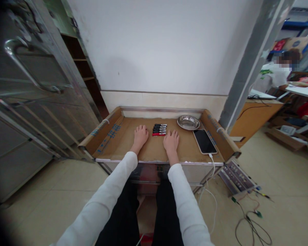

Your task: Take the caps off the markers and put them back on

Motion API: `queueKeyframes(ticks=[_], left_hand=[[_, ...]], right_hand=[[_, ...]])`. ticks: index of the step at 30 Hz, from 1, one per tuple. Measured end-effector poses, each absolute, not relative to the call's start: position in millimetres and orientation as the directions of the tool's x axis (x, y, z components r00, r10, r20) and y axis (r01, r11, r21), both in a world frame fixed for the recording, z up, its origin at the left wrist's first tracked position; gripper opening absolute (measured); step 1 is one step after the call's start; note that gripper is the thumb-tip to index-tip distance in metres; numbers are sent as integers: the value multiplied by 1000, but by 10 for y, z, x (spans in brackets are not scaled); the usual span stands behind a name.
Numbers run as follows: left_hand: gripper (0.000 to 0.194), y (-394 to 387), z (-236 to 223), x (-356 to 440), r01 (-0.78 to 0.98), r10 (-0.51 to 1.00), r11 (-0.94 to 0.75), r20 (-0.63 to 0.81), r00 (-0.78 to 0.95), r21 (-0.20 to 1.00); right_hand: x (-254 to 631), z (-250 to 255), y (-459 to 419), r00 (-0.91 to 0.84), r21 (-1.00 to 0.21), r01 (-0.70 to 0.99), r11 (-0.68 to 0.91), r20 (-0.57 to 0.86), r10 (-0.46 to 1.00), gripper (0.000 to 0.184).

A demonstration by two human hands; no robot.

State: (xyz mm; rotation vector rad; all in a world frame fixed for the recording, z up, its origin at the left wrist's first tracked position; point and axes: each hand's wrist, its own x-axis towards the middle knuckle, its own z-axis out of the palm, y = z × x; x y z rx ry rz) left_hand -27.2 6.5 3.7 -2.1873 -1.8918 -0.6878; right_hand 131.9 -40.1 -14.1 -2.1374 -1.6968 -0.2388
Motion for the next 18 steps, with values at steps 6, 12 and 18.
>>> queueKeyframes(ticks=[6, 12, 18], left_hand=[[22, 43, 31, -287, 971, 895, -176, 436, 90, 162], [24, 32, 32, -291, 976, 899, -164, 429, 89, 140], [24, 29, 40, -291, 979, 902, -156, 423, 87, 130]], right_hand=[[1316, -119, -422, 247, -202, 962, -182, 368, 896, 47], [1311, -119, -425, 249, -210, 961, -179, 377, 892, 46], [1307, -98, -437, 253, -222, 959, -178, 376, 891, 44]])
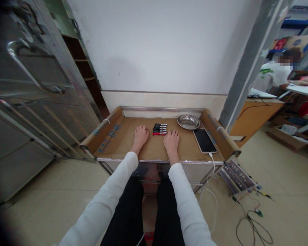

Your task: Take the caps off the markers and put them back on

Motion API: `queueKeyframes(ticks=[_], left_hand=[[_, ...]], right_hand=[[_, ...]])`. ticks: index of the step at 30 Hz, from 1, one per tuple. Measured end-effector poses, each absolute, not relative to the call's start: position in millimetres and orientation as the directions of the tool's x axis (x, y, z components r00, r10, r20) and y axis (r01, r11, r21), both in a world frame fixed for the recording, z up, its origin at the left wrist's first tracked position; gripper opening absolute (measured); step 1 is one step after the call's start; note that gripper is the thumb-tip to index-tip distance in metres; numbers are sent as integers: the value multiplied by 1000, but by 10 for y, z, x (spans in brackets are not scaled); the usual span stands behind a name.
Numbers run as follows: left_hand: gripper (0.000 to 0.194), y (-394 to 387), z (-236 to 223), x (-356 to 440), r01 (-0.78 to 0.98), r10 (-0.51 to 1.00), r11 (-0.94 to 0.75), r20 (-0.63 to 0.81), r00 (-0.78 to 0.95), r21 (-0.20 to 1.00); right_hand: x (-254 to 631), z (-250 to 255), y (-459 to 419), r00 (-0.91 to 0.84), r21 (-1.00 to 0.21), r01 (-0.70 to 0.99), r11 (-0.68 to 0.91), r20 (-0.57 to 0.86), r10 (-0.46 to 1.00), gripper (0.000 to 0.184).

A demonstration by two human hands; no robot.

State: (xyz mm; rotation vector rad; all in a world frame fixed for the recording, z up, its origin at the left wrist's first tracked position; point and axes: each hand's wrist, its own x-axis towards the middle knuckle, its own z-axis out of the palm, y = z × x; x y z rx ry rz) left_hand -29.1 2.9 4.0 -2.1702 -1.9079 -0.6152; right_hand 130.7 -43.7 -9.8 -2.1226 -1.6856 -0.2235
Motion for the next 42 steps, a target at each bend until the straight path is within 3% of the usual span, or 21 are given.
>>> queueKeyframes(ticks=[13, 19, 27, 42], left_hand=[[17, 9, 61, -292, 940, 886, -262, 441, 145, 218], [23, 35, 44, -286, 901, 852, -319, 506, 135, 296], [13, -7, 127, -298, 636, 729, -673, 481, 487, 377], [14, -2, 94, -310, 600, 733, -678, 440, 518, 424]], right_hand=[[1318, -115, -425, 244, -237, 959, -157, 402, 883, 42], [1321, -131, -420, 241, -235, 960, -154, 412, 878, 41], [1314, -117, -429, 233, -236, 961, -144, 411, 881, 37], [1277, -6, -494, 20, -244, 965, 93, 422, 906, 37]])
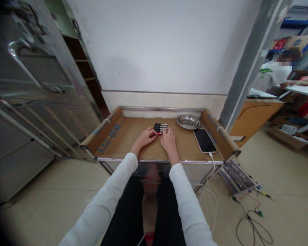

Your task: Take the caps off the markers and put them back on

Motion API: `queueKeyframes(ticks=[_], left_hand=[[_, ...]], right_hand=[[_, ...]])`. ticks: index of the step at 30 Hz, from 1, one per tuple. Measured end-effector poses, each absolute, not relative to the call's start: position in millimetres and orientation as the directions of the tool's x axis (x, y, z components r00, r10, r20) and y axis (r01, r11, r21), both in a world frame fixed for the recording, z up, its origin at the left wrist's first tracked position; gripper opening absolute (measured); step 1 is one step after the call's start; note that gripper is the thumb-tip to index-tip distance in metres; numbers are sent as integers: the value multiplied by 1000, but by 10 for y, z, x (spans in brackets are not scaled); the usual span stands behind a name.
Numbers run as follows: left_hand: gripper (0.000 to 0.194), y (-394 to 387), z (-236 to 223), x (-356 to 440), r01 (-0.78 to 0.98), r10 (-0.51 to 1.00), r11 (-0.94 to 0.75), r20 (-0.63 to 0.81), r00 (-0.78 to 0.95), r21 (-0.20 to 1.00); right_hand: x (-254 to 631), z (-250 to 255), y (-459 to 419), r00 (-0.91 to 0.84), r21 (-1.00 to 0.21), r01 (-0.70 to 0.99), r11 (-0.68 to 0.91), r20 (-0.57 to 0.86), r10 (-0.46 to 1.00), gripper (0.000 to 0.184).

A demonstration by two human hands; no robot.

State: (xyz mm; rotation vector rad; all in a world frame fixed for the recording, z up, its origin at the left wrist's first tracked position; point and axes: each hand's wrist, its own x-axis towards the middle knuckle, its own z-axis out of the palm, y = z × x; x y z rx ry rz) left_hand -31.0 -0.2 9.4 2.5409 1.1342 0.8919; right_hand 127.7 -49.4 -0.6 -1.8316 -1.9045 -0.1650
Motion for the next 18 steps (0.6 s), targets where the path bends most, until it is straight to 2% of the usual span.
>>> queueKeyframes(ticks=[13, 18], left_hand=[[15, 7, 90, -316, 579, 720, -694, 420, 553, 428], [14, 3, 107, -308, 622, 725, -676, 507, 465, 395]], right_hand=[[1302, -21, -467, -9, -281, 950, 140, 420, 907, 27], [1301, -39, -449, -32, -272, 949, 159, 419, 907, 20]])
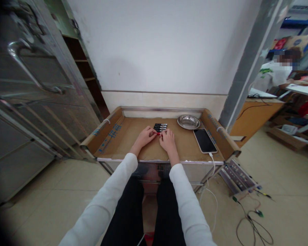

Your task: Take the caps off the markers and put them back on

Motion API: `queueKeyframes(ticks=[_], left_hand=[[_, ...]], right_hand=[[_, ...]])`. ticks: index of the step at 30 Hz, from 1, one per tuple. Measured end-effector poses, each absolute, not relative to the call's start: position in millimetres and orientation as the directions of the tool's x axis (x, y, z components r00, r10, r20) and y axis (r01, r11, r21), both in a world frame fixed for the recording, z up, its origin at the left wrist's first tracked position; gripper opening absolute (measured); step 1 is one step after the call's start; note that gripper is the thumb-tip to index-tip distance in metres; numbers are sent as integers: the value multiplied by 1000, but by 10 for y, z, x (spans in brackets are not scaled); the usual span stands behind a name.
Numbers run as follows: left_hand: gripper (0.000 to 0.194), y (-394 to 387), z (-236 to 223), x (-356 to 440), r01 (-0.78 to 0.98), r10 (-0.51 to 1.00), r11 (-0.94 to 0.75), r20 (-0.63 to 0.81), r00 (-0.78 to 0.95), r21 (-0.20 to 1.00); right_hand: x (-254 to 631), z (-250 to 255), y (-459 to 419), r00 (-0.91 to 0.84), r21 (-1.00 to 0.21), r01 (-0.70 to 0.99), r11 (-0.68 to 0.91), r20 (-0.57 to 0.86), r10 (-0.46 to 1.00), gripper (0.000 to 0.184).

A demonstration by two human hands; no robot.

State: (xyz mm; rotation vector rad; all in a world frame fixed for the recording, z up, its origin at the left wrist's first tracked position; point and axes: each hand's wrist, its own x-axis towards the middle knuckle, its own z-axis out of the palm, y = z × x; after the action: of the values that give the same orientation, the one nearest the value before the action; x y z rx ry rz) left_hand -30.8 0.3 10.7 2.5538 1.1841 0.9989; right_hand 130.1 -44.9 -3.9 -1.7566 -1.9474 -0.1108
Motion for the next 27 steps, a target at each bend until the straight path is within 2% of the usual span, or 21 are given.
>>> queueKeyframes(ticks=[4, 15, 21, 27], left_hand=[[12, -3, 122, -304, 642, 734, -647, 566, 375, 413], [17, 80, 35, -305, 538, 730, -667, 599, 330, 516], [11, 107, -12, -294, 491, 655, -744, 638, 405, 452], [13, 46, 22, -275, 456, 600, -797, 605, 524, 395]], right_hand=[[1294, -24, -451, -38, -287, 943, 168, 408, 912, 20], [1299, -35, -438, -26, -286, 947, 145, 381, 924, 17], [1332, -108, -380, -31, -344, 909, 234, 506, 862, 20], [1351, -152, -305, -71, -457, 790, 410, 595, 801, 20]])
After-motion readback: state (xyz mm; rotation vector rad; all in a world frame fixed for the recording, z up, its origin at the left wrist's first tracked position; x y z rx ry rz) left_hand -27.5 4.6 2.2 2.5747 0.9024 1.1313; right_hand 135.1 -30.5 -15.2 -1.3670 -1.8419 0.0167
